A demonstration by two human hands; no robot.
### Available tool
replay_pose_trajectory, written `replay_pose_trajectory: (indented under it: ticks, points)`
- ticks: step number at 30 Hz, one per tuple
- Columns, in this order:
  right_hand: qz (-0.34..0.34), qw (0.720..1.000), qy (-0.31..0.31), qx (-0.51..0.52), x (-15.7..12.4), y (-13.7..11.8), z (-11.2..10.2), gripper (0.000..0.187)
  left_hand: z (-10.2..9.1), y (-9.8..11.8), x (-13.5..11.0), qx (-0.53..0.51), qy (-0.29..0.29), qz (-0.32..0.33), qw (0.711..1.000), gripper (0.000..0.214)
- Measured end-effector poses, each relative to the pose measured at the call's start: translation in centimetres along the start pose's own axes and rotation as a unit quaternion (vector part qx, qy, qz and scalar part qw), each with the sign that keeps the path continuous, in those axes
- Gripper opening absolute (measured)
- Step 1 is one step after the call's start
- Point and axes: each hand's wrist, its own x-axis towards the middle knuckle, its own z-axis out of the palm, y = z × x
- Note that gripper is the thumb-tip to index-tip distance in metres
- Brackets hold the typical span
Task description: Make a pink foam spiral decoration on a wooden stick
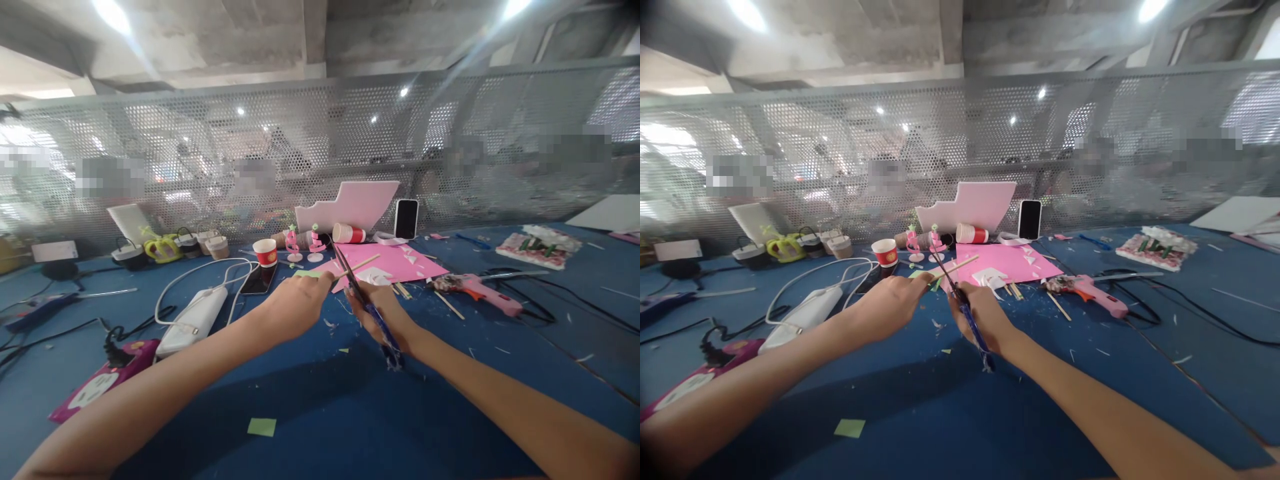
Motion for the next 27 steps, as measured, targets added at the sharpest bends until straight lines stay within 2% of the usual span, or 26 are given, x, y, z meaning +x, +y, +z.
replay_pose_trajectory:
  ticks: [7,13,18,27]
  points:
    - [0.003,0.999,0.042,-0.016,-0.1,-0.1,0.0,0.026,0.3,0.8,-0.2,-0.011,0.027,-0.028,0.999,0.037]
    - [0.001,0.997,0.053,-0.047,-0.1,-0.3,0.0,0.028,0.7,0.9,0.0,-0.034,0.014,-0.061,0.997,0.035]
    - [0.032,0.999,0.006,0.026,0.1,-0.3,0.2,0.028,0.6,0.0,0.1,-0.039,0.008,-0.006,0.999,0.039]
    - [0.052,0.996,-0.014,0.075,0.0,0.1,0.0,0.033,0.4,-0.3,0.4,-0.057,0.025,0.029,0.998,0.037]
